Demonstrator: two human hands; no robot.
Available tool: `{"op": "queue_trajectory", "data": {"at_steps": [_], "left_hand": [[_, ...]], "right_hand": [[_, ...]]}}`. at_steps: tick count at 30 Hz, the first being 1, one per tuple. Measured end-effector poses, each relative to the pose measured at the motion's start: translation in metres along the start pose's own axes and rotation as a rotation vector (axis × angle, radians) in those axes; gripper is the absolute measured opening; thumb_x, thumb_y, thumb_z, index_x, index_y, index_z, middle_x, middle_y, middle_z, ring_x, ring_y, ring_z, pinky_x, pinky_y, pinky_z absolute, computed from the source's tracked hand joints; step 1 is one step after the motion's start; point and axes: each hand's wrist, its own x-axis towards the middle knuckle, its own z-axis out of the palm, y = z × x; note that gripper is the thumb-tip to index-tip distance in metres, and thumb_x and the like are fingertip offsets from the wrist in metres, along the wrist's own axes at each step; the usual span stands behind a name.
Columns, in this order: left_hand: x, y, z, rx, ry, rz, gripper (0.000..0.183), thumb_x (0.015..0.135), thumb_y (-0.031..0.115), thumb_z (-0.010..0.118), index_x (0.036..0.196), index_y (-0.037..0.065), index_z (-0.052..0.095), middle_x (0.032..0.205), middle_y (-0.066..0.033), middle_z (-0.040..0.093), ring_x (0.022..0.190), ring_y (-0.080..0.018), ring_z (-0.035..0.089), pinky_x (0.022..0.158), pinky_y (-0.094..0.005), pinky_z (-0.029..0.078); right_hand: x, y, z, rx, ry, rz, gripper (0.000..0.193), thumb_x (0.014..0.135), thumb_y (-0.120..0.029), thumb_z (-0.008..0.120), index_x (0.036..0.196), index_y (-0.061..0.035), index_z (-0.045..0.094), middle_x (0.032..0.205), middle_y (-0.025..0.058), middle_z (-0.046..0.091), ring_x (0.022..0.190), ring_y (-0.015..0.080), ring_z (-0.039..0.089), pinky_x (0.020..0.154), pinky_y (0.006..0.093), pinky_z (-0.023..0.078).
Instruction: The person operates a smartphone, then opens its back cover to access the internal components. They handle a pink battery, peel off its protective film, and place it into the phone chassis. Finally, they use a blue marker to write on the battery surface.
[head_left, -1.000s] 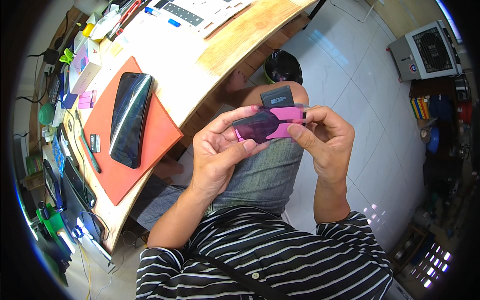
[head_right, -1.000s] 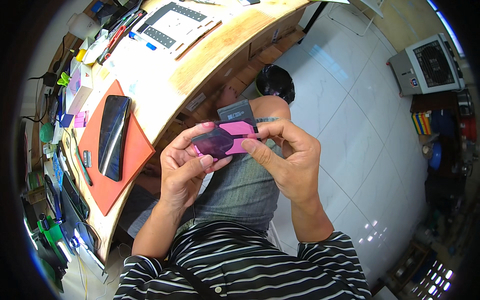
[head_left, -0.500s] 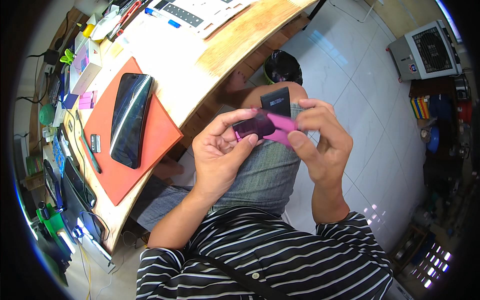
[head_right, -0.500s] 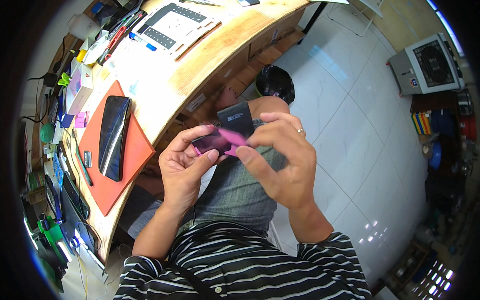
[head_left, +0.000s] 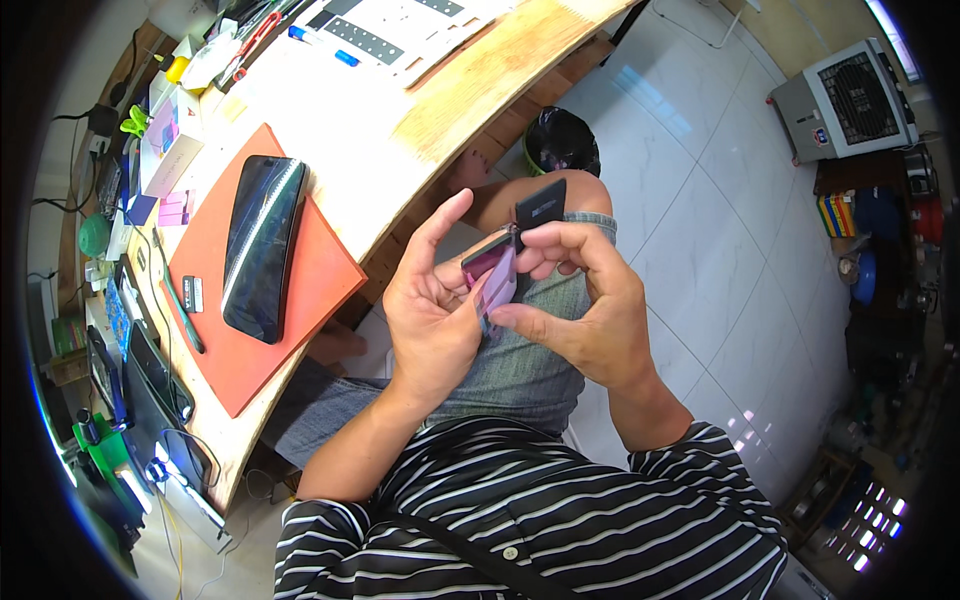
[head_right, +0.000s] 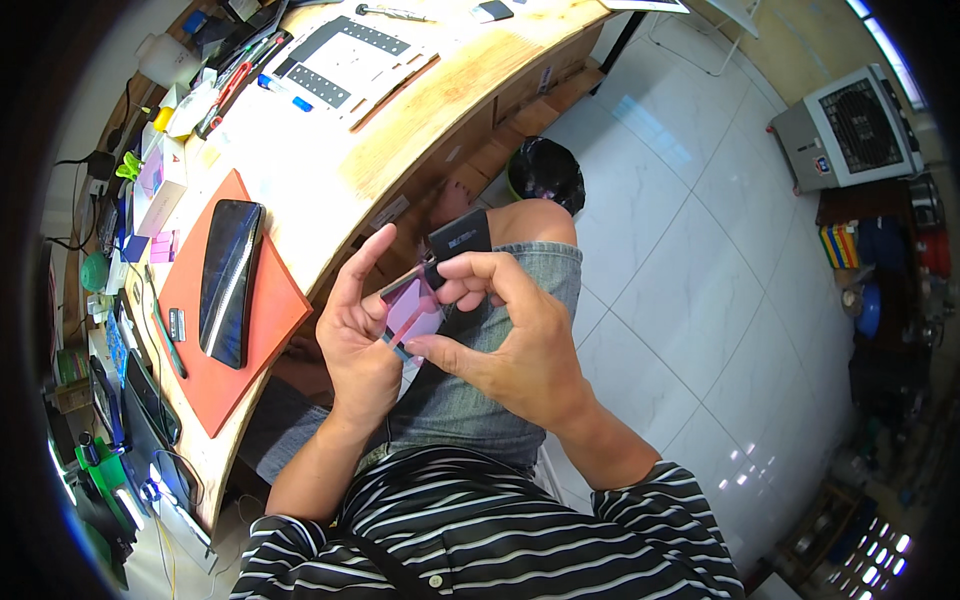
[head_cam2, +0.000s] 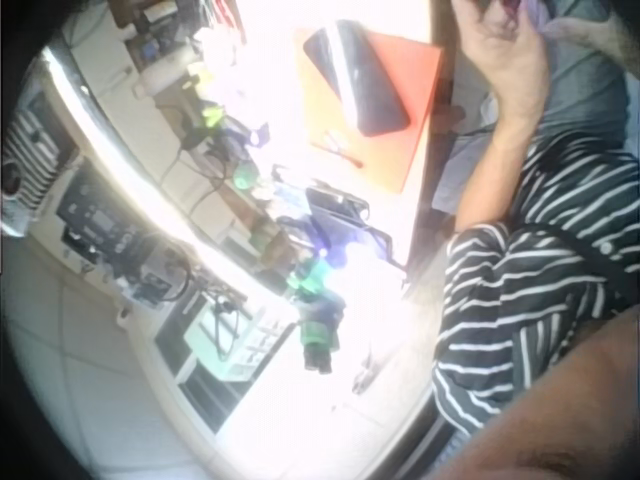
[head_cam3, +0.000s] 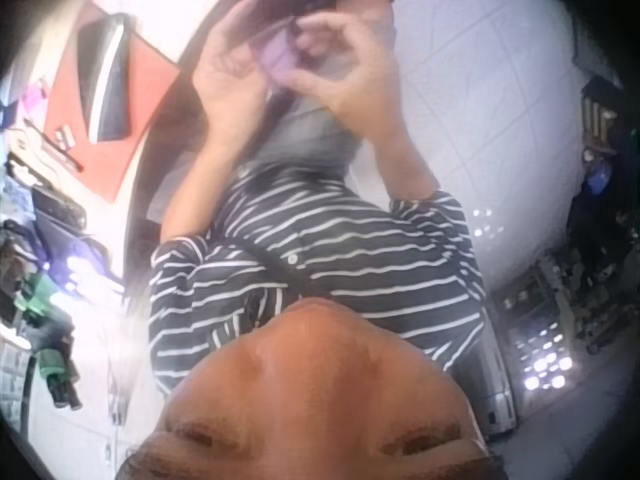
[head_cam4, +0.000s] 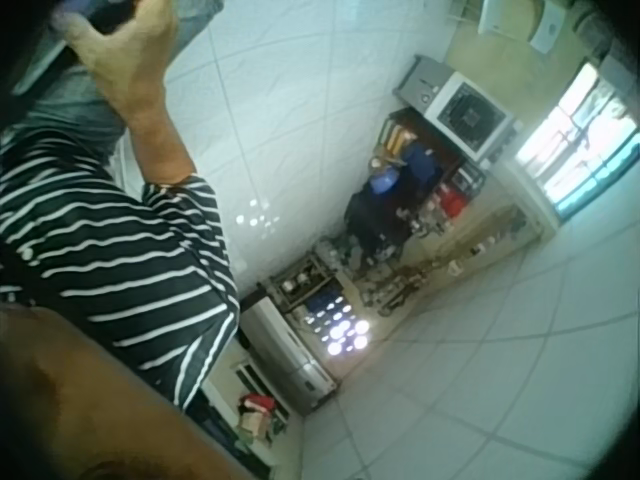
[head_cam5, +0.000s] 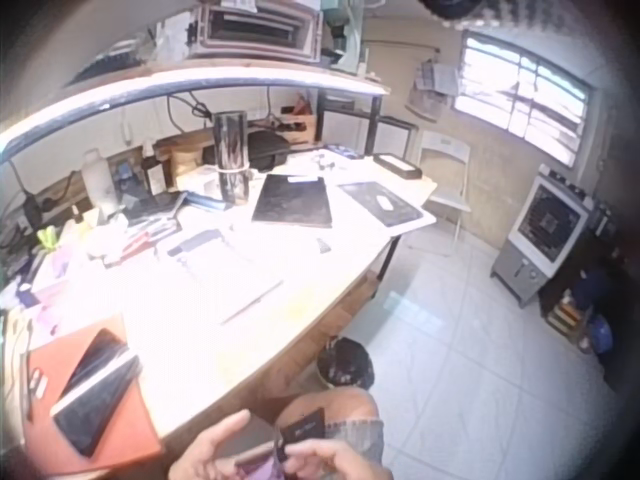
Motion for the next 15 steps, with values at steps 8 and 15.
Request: {"op": "queue_trajectory", "data": {"at_steps": [8, 15], "left_hand": [[-0.001, -0.001, -0.001, 0.023, -0.014, 0.029, 0.065, 0.093, -0.011, 0.062, 0.152, -0.005, 0.034, 0.123, -0.0209, 0.068, 0.108, -0.0169, 0.068, 0.093, -0.0253, 0.054], [-0.002, -0.002, -0.002, -0.01, -0.078, 0.039, 0.069, 0.092, -0.014, 0.06, 0.154, -0.004, 0.031, 0.124, -0.0217, 0.067, 0.112, -0.0181, 0.067, 0.096, -0.0254, 0.052]], "right_hand": [[0.007, 0.002, -0.005, -0.084, -0.024, -0.122, 0.055, 0.066, -0.02, 0.094, 0.112, -0.0035, 0.069, 0.088, 0.0032, 0.061, 0.079, 0.0137, 0.056, 0.076, 0.0282, 0.049], [0.009, -0.004, -0.002, -0.047, -0.029, -0.127, 0.073, 0.065, -0.018, 0.094, 0.13, -0.0064, 0.063, 0.081, 0.0009, 0.057, 0.075, 0.0119, 0.054, 0.073, 0.0268, 0.048]]}}
